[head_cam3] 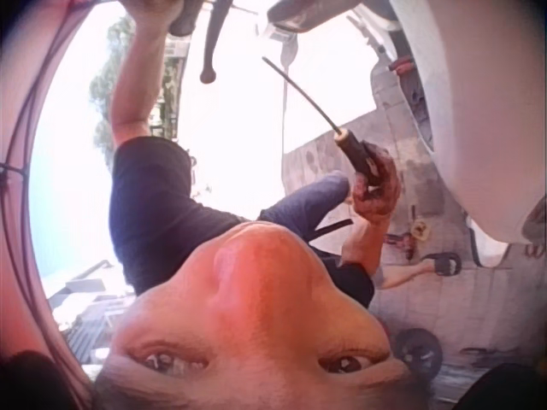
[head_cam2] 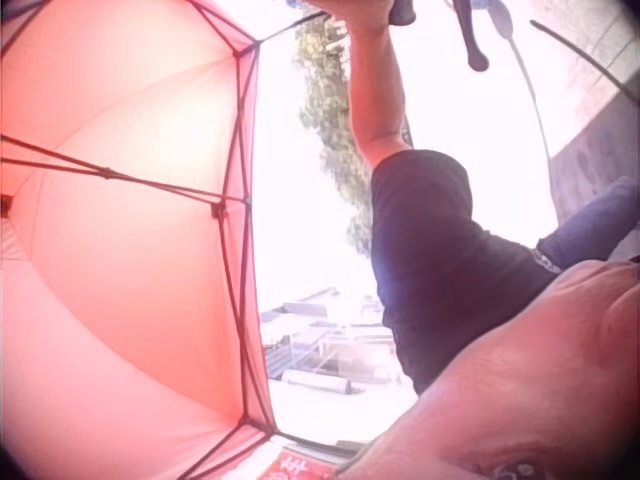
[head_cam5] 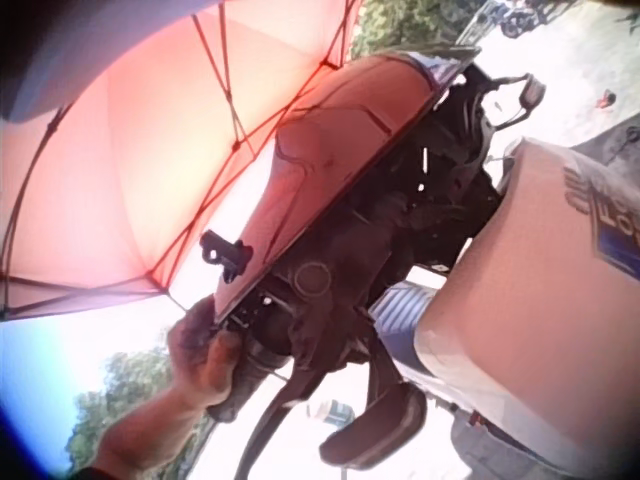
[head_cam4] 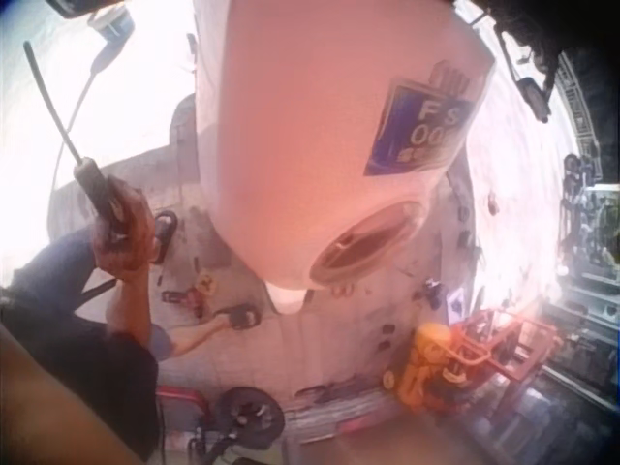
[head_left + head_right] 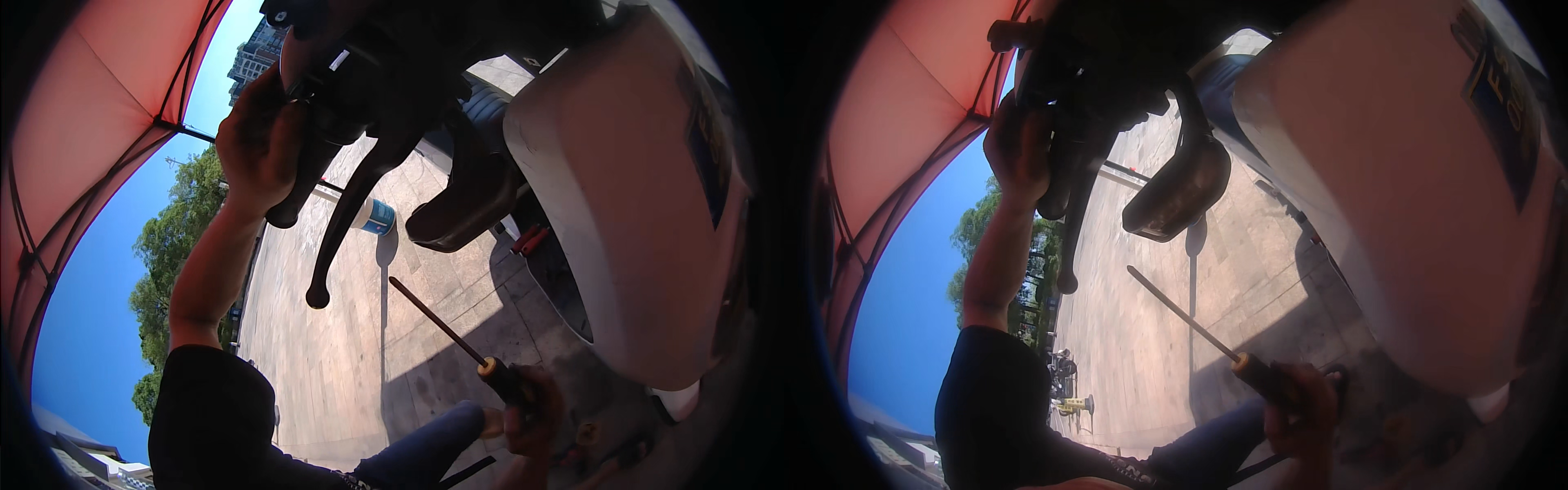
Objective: The person removes the front cover of a white scooter, detaches the handlebar assembly, and uses a screwdriver to adjust components on the handlebar. The person then reattaches the handlebar and replaces the front cover.
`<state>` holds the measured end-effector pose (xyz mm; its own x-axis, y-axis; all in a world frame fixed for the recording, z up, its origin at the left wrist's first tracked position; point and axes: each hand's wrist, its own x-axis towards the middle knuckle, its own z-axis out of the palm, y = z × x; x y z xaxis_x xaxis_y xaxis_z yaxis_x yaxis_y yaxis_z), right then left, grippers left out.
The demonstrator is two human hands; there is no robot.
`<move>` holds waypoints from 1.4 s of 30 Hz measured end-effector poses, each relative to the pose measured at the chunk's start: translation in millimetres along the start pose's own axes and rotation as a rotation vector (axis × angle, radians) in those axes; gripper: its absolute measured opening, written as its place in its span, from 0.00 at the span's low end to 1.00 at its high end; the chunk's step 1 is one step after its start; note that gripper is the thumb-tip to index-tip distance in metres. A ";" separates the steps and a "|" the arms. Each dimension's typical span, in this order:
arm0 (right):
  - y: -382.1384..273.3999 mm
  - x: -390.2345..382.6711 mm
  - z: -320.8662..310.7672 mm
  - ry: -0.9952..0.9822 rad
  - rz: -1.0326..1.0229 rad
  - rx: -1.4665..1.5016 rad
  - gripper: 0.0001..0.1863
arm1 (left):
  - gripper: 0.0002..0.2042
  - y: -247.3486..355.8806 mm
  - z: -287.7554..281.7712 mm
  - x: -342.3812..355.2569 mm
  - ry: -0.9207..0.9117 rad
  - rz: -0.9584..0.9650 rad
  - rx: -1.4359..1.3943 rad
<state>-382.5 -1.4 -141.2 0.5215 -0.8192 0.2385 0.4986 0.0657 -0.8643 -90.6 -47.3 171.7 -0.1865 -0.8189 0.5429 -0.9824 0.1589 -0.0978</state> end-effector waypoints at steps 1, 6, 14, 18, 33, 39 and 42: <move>-1.4 0.8 -4.9 -0.029 -0.026 -0.071 0.22 | 0.12 -0.7 -2.3 0.5 -0.051 -0.010 0.015; -0.1 0.8 -16.7 -0.102 0.040 -0.120 0.23 | 0.19 -4.1 0.5 -0.7 -0.071 -0.096 -0.192; -18.8 -21.7 -34.8 -0.031 0.034 -0.208 0.23 | 0.24 -13.1 -6.1 -4.1 -0.137 -0.080 -0.105; -66.8 -29.1 -75.0 0.145 0.190 -0.201 0.30 | 0.25 0.0 -7.5 0.1 -0.166 -0.057 -0.138; -122.4 174.0 -221.5 0.292 -0.170 -0.383 0.23 | 0.17 37.9 11.5 -5.2 0.023 -0.439 0.101; -102.3 243.9 -217.9 0.025 -0.322 -0.326 0.21 | 0.13 18.6 -6.8 -29.5 0.064 -0.467 0.247; -98.7 255.6 -219.8 -0.007 -0.347 -0.322 0.21 | 0.14 11.5 -10.6 -38.6 0.127 -0.433 0.146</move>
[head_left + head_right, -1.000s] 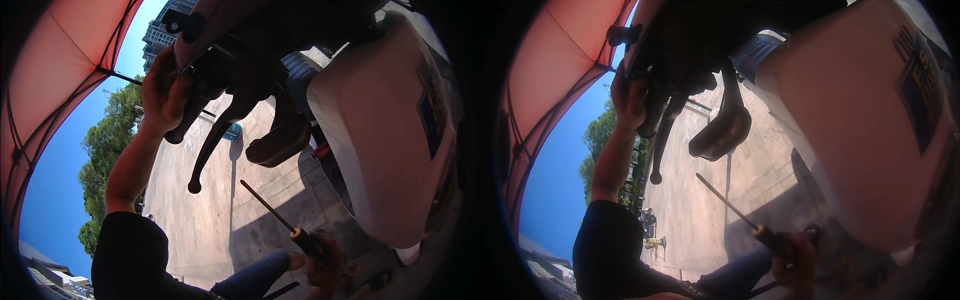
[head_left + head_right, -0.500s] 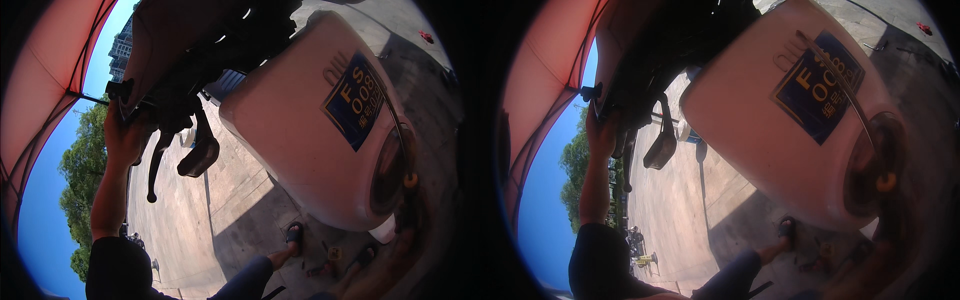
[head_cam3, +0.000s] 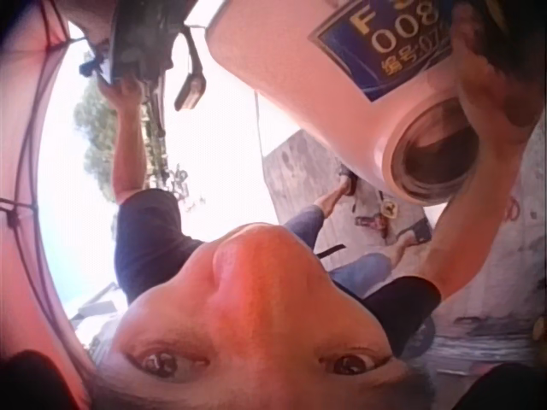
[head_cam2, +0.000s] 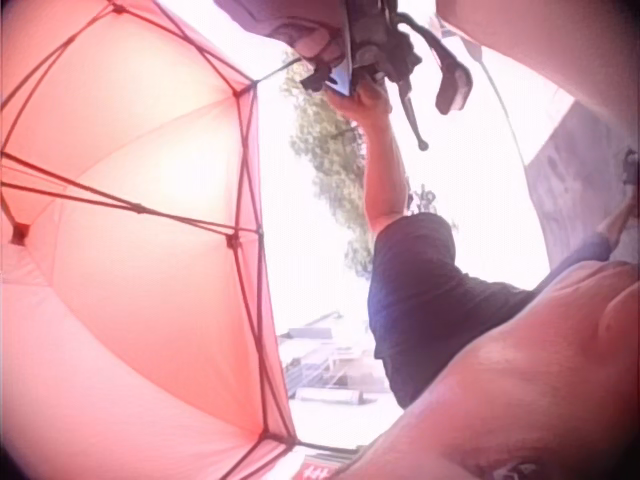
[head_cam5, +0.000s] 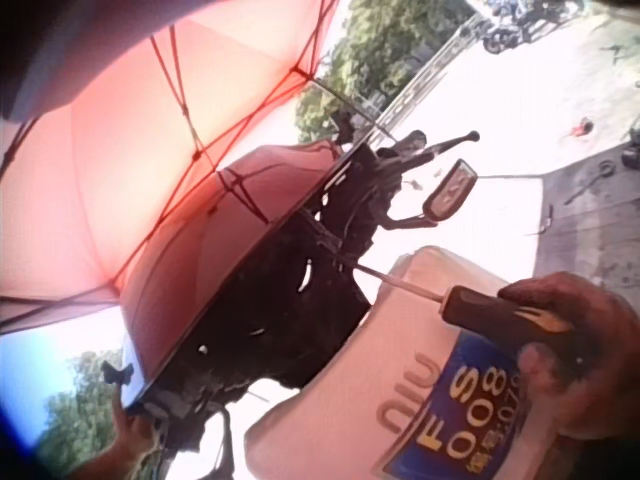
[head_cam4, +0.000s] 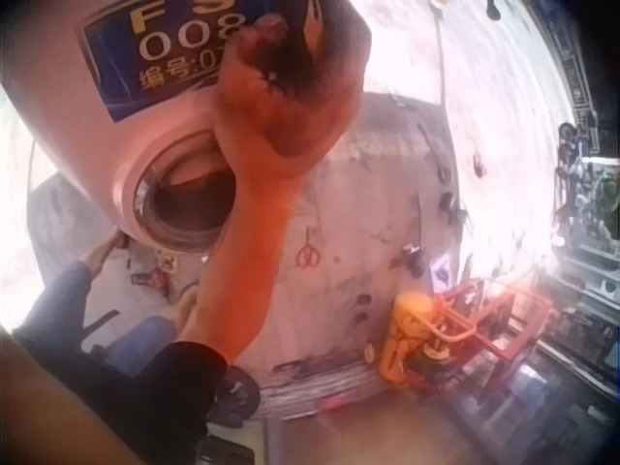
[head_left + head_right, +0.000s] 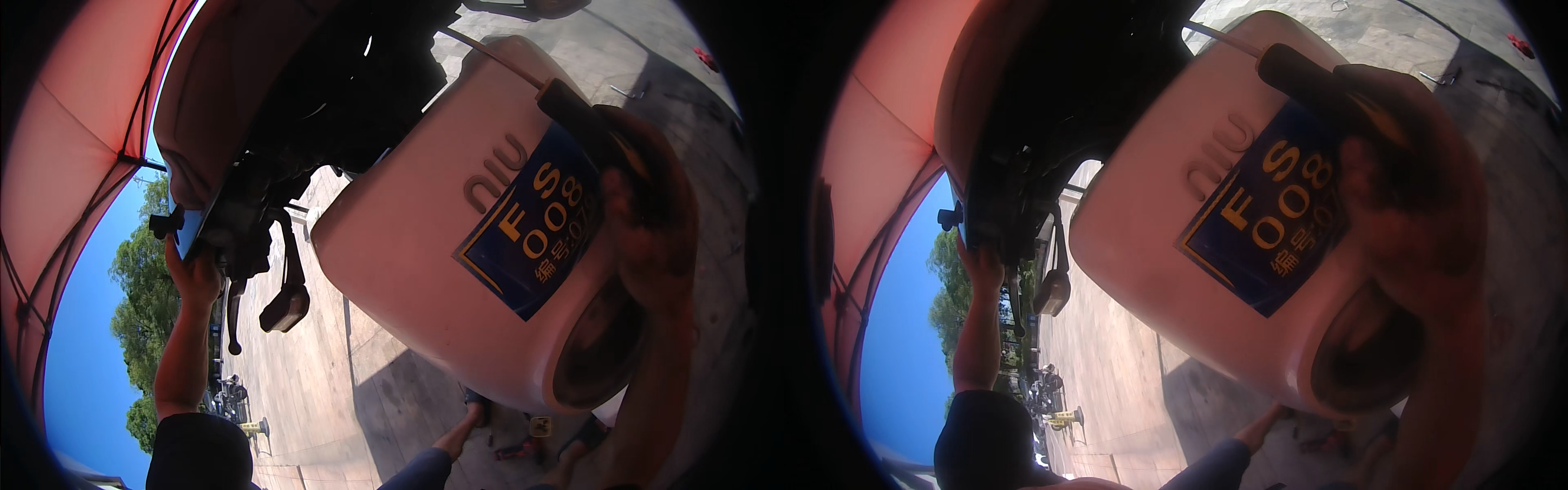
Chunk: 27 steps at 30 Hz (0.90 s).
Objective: The person removes the front cover of a white scooter, detaches the handlebar assembly, and uses a screwdriver to adjust components on the handlebar. The person then reattaches the handlebar and replaces the front cover.
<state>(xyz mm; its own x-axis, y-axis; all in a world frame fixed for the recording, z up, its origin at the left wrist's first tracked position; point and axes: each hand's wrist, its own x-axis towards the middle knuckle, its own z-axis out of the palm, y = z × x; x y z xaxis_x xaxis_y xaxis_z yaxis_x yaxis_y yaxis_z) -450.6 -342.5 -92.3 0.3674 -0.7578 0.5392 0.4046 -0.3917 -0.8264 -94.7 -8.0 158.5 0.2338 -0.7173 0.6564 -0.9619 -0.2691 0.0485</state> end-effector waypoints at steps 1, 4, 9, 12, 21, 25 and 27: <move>1.0 2.3 0.0 -0.005 0.003 -0.023 0.20 | 0.14 -1.3 -1.3 -0.1 -0.037 0.014 -0.005; 0.9 4.8 3.3 0.000 -0.005 -0.056 0.20 | 0.16 -4.7 -3.8 -4.5 -0.093 0.029 -0.026; -4.8 7.7 7.1 -0.004 0.011 0.024 0.19 | 0.17 -12.3 -9.0 -9.3 -0.051 -0.095 -0.040; -5.9 8.2 8.0 0.009 -0.001 -0.031 0.19 | 0.19 -17.7 -13.7 -11.7 -0.151 -0.153 -0.113; 1.7 9.6 10.1 0.066 -0.015 -0.052 0.18 | 0.23 -25.8 -12.1 -13.1 -0.075 -0.005 0.014; -6.8 14.0 13.8 0.044 0.031 0.083 0.18 | 0.24 -56.8 -27.8 -22.8 -0.067 0.096 0.071; -11.8 16.2 10.8 0.005 0.142 0.021 0.19 | 0.25 -79.3 -39.2 -26.7 -0.053 0.120 0.170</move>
<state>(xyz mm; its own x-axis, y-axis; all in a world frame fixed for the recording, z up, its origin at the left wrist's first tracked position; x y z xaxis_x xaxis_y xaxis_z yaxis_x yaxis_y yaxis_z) -440.4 -344.5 -72.0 0.4182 -0.8073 0.4163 0.3662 -0.2695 -0.8906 -30.2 57.8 166.7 0.1307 -0.7824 0.6089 -0.9467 -0.2810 -0.1578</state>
